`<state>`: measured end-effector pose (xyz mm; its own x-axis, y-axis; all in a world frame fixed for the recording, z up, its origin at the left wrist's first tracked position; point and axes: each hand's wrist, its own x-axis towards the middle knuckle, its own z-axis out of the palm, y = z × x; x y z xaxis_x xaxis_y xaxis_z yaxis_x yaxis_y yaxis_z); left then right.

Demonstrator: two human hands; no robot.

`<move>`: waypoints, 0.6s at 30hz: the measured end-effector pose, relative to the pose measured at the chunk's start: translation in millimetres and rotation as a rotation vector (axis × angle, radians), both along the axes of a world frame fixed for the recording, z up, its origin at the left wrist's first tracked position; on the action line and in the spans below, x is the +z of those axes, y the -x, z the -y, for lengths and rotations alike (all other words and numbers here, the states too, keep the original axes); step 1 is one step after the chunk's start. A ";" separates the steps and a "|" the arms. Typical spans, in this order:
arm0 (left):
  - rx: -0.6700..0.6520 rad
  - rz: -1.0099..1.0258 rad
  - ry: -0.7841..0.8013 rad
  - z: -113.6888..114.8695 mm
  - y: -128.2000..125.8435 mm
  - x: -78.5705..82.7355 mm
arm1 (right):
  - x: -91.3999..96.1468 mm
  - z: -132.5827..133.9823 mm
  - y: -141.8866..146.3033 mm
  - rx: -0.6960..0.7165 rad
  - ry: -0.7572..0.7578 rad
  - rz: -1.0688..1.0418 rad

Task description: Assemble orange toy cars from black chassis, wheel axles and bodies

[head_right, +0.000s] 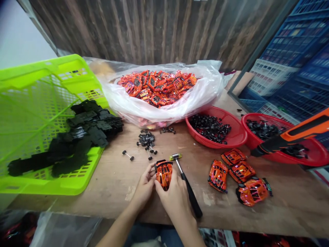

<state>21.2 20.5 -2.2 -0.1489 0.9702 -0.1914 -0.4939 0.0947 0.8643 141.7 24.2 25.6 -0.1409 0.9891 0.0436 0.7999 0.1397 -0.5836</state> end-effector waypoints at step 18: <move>-0.008 -0.100 -0.067 7.8 -6.3 13.2 | -10.4 3.7 -6.0 0.029 0.046 -0.251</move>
